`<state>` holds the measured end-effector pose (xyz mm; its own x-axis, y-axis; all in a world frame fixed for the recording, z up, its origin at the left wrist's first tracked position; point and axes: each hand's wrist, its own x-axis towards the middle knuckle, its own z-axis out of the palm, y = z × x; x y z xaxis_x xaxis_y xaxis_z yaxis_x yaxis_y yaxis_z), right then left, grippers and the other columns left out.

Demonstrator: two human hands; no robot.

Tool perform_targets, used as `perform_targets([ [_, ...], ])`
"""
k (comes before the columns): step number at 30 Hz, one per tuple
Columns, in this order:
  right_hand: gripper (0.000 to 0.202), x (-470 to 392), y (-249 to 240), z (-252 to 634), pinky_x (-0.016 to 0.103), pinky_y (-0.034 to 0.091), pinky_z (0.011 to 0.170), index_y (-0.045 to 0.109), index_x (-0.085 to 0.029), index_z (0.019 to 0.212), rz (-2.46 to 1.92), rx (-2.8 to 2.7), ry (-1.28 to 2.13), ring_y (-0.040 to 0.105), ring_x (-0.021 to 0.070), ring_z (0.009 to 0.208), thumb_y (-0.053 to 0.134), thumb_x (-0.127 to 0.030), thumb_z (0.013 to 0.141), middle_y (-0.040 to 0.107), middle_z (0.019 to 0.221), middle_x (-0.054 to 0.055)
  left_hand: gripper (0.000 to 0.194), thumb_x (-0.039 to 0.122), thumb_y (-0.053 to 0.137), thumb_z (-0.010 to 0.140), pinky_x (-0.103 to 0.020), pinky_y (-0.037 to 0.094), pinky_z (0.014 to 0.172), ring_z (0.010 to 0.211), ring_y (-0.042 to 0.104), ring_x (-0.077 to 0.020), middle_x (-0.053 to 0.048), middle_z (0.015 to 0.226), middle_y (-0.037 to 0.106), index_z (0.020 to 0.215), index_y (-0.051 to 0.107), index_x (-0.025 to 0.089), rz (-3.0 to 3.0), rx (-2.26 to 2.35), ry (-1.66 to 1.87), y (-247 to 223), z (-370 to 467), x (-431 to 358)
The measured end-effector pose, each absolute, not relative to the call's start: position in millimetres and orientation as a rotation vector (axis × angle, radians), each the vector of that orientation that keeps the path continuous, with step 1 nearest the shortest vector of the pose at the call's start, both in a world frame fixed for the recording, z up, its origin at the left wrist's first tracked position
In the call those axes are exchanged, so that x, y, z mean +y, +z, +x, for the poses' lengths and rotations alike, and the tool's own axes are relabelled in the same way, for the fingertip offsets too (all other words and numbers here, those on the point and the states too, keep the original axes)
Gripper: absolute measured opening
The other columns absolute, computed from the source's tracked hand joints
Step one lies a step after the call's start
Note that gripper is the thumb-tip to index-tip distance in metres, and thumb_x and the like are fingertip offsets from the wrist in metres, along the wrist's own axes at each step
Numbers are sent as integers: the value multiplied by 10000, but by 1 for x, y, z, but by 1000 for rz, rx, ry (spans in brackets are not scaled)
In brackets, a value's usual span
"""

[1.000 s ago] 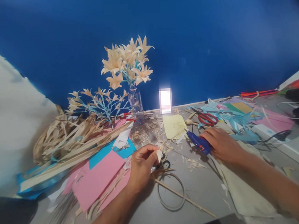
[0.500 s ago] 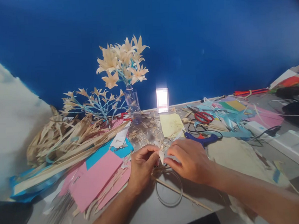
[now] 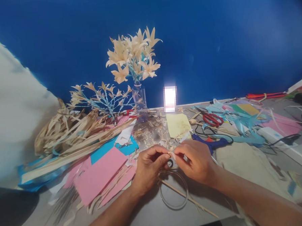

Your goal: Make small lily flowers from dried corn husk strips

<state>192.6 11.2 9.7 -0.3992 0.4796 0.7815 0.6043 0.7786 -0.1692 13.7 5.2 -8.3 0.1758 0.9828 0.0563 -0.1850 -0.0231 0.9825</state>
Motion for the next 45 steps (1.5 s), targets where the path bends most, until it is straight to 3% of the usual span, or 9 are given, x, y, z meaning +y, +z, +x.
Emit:
perform_targets([
  [6, 142, 13, 10, 192, 277, 303, 562, 547, -196, 782, -814, -2038, -119, 487, 133, 537, 575, -114, 893, 568, 595, -13, 109, 230, 806, 718, -217, 448, 539, 543, 561, -94, -5, 672, 661, 768, 739, 161, 1130, 894, 1161, -7, 14, 6],
  [16, 130, 12, 5, 190, 269, 318, 547, 561, -201, 768, -905, -2000, -44, 490, 124, 524, 590, -161, 888, 580, 591, -19, 158, 319, 766, 780, -228, 420, 506, 518, 524, -105, 4, 596, 612, 746, 729, 169, 1208, 989, 1182, -8, 14, 6],
  [31, 81, 8, 8, 189, 239, 374, 524, 599, -194, 815, -941, -1992, 119, 534, 118, 523, 585, -182, 894, 632, 633, -8, 109, 277, 795, 742, -228, 406, 496, 511, 510, -101, -1, 570, 612, 726, 775, 172, 1043, 926, 1154, -13, 16, 7],
  [38, 95, 9, 7, 192, 246, 398, 548, 612, -201, 825, -866, -2015, 163, 561, 128, 572, 580, -139, 890, 640, 680, -1, 57, 244, 795, 742, -256, 453, 548, 558, 549, -120, -25, 653, 662, 722, 795, 190, 1207, 872, 1193, -8, 12, 9],
  [45, 135, 16, -3, 202, 278, 500, 672, 661, -206, 932, -754, -2064, 131, 655, 172, 764, 564, -113, 935, 701, 828, 55, 97, 257, 757, 785, -254, 471, 583, 636, 621, -161, -73, 715, 731, 748, 818, 192, 1487, 940, 1156, -3, 6, 12],
])
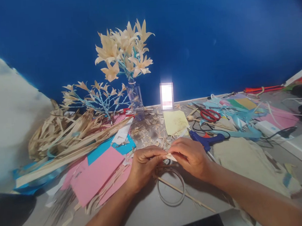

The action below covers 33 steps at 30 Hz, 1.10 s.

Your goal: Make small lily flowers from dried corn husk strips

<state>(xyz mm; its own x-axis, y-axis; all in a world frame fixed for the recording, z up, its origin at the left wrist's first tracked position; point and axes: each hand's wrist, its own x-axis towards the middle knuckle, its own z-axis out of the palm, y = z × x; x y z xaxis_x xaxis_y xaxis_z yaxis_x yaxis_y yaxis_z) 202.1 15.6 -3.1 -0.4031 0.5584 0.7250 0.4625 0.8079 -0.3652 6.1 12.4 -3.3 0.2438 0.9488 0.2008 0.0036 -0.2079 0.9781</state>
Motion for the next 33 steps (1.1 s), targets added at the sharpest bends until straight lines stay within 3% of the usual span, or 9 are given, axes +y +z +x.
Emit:
perform_targets([
  [8, 104, 16, -3, 203, 275, 507, 667, 677, -205, 920, -746, -2054, 148, 656, 168, 745, 599, -137, 932, 701, 825, 52, 137, 283, 802, 726, -254, 482, 540, 579, 608, -152, -77, 730, 754, 818, 829, 185, 1328, 1021, 1067, -4, 7, 12],
  [12, 76, 16, -1, 203, 267, 479, 640, 638, -202, 867, -776, -2040, 196, 634, 160, 710, 613, -164, 929, 682, 780, 37, 138, 297, 806, 723, -244, 455, 510, 537, 564, -136, -57, 632, 697, 756, 817, 163, 1343, 982, 1033, -3, 7, 12],
  [20, 107, 17, -4, 205, 266, 452, 646, 633, -195, 842, -818, -2058, 279, 613, 155, 709, 587, -155, 930, 669, 771, 31, 123, 275, 801, 733, -228, 438, 545, 566, 570, -125, -35, 638, 677, 713, 769, 158, 1335, 994, 1048, 0, 9, 8],
  [28, 89, 21, 0, 206, 237, 440, 602, 663, -180, 797, -996, -1996, 660, 587, 137, 657, 638, -185, 882, 678, 736, 12, 67, 226, 762, 763, -238, 462, 589, 632, 595, -137, -33, 712, 694, 711, 765, 183, 1398, 1050, 1227, -4, 9, 10],
  [33, 52, 22, 3, 205, 207, 374, 516, 679, -164, 818, -1049, -1880, 1029, 486, 102, 564, 642, -199, 830, 601, 668, -24, 62, 230, 758, 768, -222, 448, 564, 589, 562, -112, -7, 690, 665, 725, 749, 187, 1377, 1102, 1273, -6, 9, 11],
])
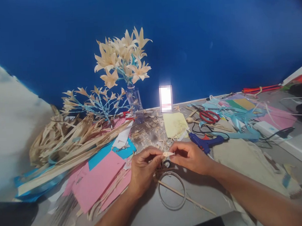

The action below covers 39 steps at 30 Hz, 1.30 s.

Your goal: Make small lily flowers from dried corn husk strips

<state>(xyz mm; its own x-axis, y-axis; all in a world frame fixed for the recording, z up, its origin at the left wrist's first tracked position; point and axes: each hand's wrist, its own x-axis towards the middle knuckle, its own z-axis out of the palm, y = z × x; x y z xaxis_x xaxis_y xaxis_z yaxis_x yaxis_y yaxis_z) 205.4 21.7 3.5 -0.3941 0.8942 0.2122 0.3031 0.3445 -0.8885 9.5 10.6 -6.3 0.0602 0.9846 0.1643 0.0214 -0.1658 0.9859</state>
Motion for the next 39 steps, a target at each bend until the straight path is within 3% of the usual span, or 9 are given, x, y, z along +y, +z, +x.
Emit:
perform_targets([
  [6, 81, 21, -1, 202, 216, 403, 580, 701, -153, 797, -1083, -1931, 1185, 534, 118, 627, 624, -176, 784, 648, 718, -1, 113, 234, 727, 776, -205, 405, 510, 529, 523, -98, 18, 586, 602, 690, 699, 165, 1323, 1178, 1188, -6, 11, 9],
  [15, 105, 37, -8, 209, 254, 432, 646, 698, -183, 775, -1285, -1893, 759, 598, 149, 662, 621, -221, 834, 697, 733, 20, 161, 277, 793, 708, -208, 419, 523, 519, 536, -102, 16, 556, 606, 758, 700, 154, 1049, 1216, 1231, -5, 11, 14],
  [24, 102, 36, 1, 210, 235, 413, 571, 685, -183, 788, -1261, -1910, 744, 560, 128, 587, 612, -218, 850, 676, 697, 1, 199, 273, 823, 664, -189, 374, 520, 510, 508, -78, 9, 567, 602, 726, 693, 135, 918, 1107, 1221, -13, 8, 24],
  [31, 152, 32, 21, 205, 255, 381, 638, 650, -178, 1048, -1083, -2232, 155, 597, 145, 732, 611, -218, 907, 691, 981, 62, 181, 262, 812, 667, -193, 346, 508, 500, 474, -75, 16, 543, 570, 707, 687, 137, 919, 1038, 1194, -13, 9, 23],
  [36, 133, 51, 29, 209, 269, 272, 586, 677, -200, 850, -1367, -2431, 26, 614, 160, 723, 587, -248, 935, 702, 803, 24, 224, 292, 835, 655, -182, 329, 468, 496, 480, -63, 9, 647, 617, 724, 674, 152, 848, 1016, 1289, -10, 3, 27],
  [39, 132, 59, 25, 208, 278, 234, 570, 694, -208, 832, -1525, -2516, 63, 630, 171, 725, 615, -276, 914, 729, 805, 26, 233, 298, 839, 660, -182, 346, 463, 489, 477, -56, 6, 686, 634, 738, 673, 154, 843, 1002, 1333, -11, 0, 30],
])
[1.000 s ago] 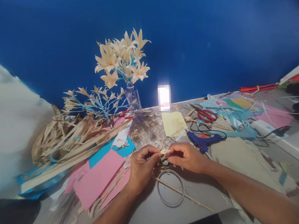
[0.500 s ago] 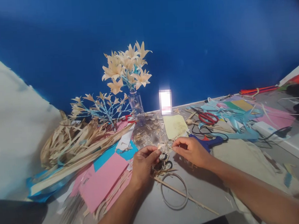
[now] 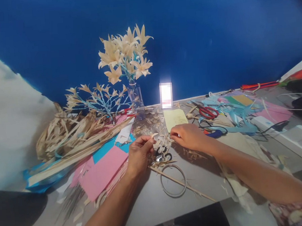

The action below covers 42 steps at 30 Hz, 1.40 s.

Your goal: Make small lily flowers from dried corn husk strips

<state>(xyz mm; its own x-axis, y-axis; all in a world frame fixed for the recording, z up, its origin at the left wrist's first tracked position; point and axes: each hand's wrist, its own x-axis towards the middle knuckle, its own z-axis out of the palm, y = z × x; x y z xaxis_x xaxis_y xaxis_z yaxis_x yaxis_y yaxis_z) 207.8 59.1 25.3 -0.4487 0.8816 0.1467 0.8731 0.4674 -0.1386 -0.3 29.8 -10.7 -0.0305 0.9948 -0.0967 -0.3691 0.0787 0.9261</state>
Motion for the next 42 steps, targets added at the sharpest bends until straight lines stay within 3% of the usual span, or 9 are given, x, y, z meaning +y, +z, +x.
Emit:
perform_targets([
  [13, 151, 86, 30, 190, 288, 341, 601, 716, -208, 818, -1455, -2657, 93, 648, 220, 764, 589, -230, 897, 736, 856, 83, 271, 276, 841, 624, -156, 330, 428, 458, 467, -33, 15, 714, 660, 771, 650, 153, 651, 1064, 1471, -12, -6, 42],
  [18, 125, 78, 11, 175, 274, 386, 632, 737, -238, 861, -1186, -2721, 391, 655, 201, 780, 623, -188, 867, 728, 876, 43, 233, 255, 820, 635, -156, 306, 419, 448, 461, -33, 25, 668, 641, 752, 647, 152, 650, 1063, 1449, -10, -4, 40],
  [22, 141, 73, 1, 175, 269, 393, 640, 740, -229, 934, -1205, -2739, 338, 645, 198, 791, 615, -192, 881, 690, 931, 64, 211, 240, 806, 644, -162, 300, 416, 444, 459, -41, 28, 628, 624, 755, 647, 157, 639, 1059, 1424, -8, -4, 38],
  [31, 63, 79, -2, 178, 260, 398, 701, 693, -182, 829, -1145, -2434, 458, 597, 159, 772, 650, -156, 868, 666, 849, 31, 257, 258, 835, 620, -161, 319, 416, 441, 462, -39, 30, 637, 626, 755, 646, 150, 618, 1036, 1399, -12, -5, 39],
  [34, 67, 79, 2, 178, 254, 400, 656, 676, -177, 796, -1115, -2164, 670, 558, 136, 685, 641, -167, 853, 656, 750, 5, 289, 258, 859, 599, -161, 347, 427, 459, 484, -40, 20, 684, 645, 755, 646, 142, 579, 982, 1366, -15, -4, 39],
  [37, 151, 78, 3, 177, 232, 360, 545, 675, -174, 804, -1049, -1866, 1126, 490, 105, 574, 672, -319, 847, 609, 680, -16, 323, 257, 889, 582, -161, 385, 453, 494, 510, -43, 13, 722, 652, 745, 635, 142, 540, 908, 1323, -14, -2, 37],
  [42, 375, 78, -6, 172, 193, 192, 433, 654, -172, 793, -910, -1281, 1862, 323, 59, 456, 842, -470, 665, 450, 530, -75, 330, 265, 902, 604, -165, 424, 482, 556, 538, -54, 13, 757, 638, 739, 624, 146, 532, 798, 1248, -9, 1, 31],
])
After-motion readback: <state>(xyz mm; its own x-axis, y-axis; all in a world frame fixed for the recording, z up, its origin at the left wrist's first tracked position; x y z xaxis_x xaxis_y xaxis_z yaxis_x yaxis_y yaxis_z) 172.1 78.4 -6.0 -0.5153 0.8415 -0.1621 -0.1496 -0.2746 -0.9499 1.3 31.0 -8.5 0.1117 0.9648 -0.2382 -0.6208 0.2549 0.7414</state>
